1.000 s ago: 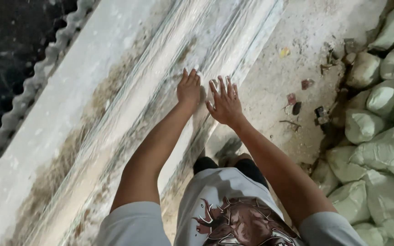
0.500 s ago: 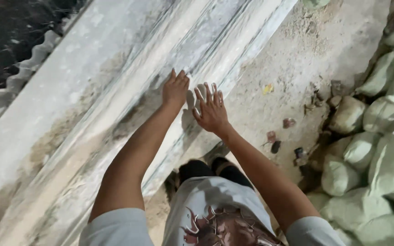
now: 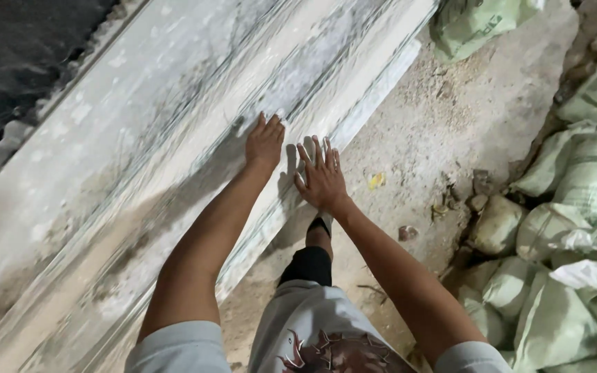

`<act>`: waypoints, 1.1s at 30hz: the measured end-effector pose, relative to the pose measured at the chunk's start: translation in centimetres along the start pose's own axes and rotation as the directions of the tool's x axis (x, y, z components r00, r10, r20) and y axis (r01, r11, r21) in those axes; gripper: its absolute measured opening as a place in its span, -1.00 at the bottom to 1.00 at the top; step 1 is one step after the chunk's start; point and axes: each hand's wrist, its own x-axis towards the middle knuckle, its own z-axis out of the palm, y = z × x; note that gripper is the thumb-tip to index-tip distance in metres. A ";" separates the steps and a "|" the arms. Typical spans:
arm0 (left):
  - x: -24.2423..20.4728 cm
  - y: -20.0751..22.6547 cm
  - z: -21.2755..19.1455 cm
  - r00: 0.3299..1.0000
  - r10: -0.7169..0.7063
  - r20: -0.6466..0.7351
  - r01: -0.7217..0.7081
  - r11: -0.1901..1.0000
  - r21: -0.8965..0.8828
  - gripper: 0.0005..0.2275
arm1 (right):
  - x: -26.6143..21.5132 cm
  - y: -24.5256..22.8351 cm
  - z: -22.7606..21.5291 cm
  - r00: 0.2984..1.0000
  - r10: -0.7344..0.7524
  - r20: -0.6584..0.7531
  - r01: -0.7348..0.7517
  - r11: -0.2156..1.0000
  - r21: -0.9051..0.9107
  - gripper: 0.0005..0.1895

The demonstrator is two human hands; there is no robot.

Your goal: Applying a plaster mixture over fiber strands within molds to cast architectural decorative pieces.

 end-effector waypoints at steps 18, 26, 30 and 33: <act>28.1 2.3 -18.2 0.995 0.073 0.075 -0.075 0.997 0.033 -0.50 | 19.2 23.6 -9.9 0.988 0.075 0.136 -0.065 0.995 -0.073 -0.21; 35.6 3.3 -22.3 0.989 0.072 0.131 -0.072 0.997 -0.008 -0.47 | 24.0 29.5 -14.0 0.956 0.113 0.270 -0.099 0.993 -0.065 -0.19; 40.1 4.0 -23.7 0.982 0.060 0.180 -0.067 0.997 0.035 -0.48 | 26.2 37.4 -11.8 0.977 0.075 0.202 -0.059 0.995 -0.084 -0.16; 45.4 5.6 -22.2 0.987 0.026 0.160 -0.030 0.999 0.025 -0.49 | 28.7 42.8 -12.9 0.989 0.046 0.139 -0.046 0.999 0.002 -0.19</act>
